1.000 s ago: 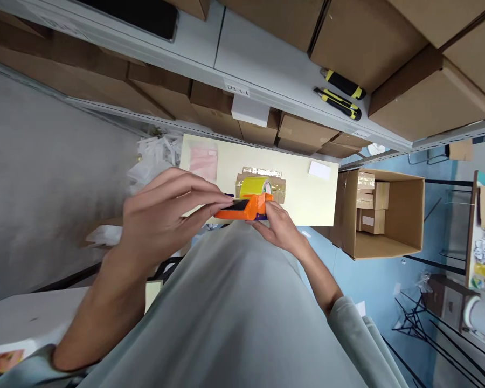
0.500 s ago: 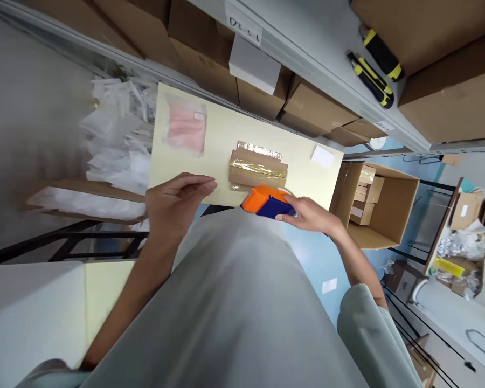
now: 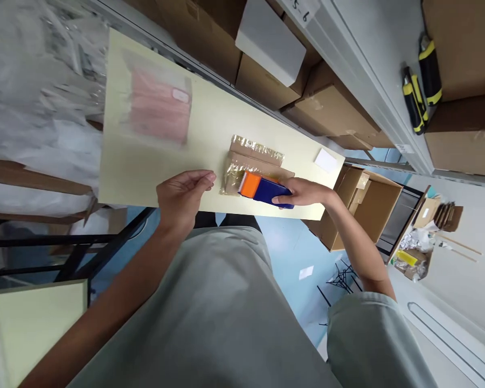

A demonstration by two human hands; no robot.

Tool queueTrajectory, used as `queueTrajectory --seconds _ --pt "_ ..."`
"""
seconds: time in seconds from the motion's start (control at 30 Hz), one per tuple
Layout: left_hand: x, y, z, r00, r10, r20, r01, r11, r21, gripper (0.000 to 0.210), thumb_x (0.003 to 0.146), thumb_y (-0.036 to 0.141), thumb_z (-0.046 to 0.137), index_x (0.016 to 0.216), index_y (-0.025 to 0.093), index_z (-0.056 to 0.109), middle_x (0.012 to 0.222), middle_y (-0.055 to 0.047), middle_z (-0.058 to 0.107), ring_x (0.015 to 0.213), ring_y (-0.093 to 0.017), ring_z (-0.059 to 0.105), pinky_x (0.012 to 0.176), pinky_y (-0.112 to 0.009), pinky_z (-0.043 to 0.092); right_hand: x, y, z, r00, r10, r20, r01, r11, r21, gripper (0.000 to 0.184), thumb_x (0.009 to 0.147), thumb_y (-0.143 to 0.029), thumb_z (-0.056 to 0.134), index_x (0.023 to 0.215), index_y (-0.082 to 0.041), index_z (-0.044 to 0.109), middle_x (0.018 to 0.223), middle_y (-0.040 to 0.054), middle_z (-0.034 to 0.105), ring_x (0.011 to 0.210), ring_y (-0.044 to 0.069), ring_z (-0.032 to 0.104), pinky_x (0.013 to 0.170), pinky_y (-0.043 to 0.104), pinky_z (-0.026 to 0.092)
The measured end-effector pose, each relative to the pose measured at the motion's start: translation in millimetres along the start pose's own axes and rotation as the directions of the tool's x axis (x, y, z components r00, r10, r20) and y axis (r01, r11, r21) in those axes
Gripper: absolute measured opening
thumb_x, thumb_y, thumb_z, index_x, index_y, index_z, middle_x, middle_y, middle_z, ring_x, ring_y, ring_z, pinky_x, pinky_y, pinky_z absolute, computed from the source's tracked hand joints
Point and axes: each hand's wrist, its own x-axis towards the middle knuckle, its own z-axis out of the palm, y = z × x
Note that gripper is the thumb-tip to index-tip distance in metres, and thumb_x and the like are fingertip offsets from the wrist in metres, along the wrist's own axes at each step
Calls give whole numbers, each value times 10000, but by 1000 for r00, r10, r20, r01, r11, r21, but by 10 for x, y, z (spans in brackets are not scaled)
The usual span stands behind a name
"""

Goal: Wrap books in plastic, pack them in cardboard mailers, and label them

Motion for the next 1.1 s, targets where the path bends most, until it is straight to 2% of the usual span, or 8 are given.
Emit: queueTrajectory --seconds 0.27,0.43,0.5,0.63,0.73,0.8,0.9,1.1 --pt "355 -257 73 998 -34 44 36 998 -59 260 771 432 879 893 207 837 845 -51 814 804 -199 748 805 -334 637 99 -99 4 996 86 -31 -83 993 85 473 958 -636 798 1060 -186 697 918 35 802 776 152 727 661 261 568" --pt "474 -430 170 986 -67 153 73 997 -30 282 826 445 853 939 189 822 958 -81 832 937 -221 777 872 -323 629 118 -141 23 991 116 -64 -110 991 80 467 949 -629 806 1066 -190 699 911 21 797 755 145 717 643 257 553" --pt "473 -450 168 983 -35 178 32 999 22 296 869 458 836 996 191 815 1065 -104 825 959 -216 771 837 -305 623 121 -164 32 991 119 -68 -114 990 78 467 952 -627 801 1081 -188 704 916 23 797 757 148 717 642 264 554" --pt "421 -322 95 989 106 102 -122 979 161 373 868 405 875 1173 214 780 1307 -135 759 902 -183 734 749 -288 608 129 -175 48 996 77 -50 -73 995 73 436 977 -618 777 1019 -189 711 868 22 785 741 149 704 629 269 551" --pt "338 -131 73 967 209 145 -239 943 234 249 939 391 811 1112 213 795 1083 -85 803 845 -186 733 806 -316 617 139 -138 60 998 32 -50 -29 998 55 418 992 -609 766 999 -194 715 855 20 787 727 147 696 639 273 562" --pt "278 -35 113 962 198 190 -244 935 258 208 927 390 826 1029 209 802 950 -56 805 809 -193 746 817 -326 624 142 -103 65 999 14 -49 -12 999 35 409 1007 -603 750 995 -196 714 857 27 792 714 151 694 638 284 567" --pt "223 3 217 967 154 202 -205 941 267 163 875 321 861 977 206 806 961 -54 817 841 -206 784 832 -329 644 138 -53 64 999 -11 -48 12 1000 21 401 1019 -591 730 962 -194 711 852 39 793 703 161 698 628 298 568" --pt "233 -72 321 972 185 146 -227 905 360 115 887 296 801 947 224 866 1003 -48 820 902 -210 806 874 -313 653 221 150 64 991 -122 -63 126 990 56 367 982 -557 801 966 -195 744 829 26 790 734 177 717 673 305 590"
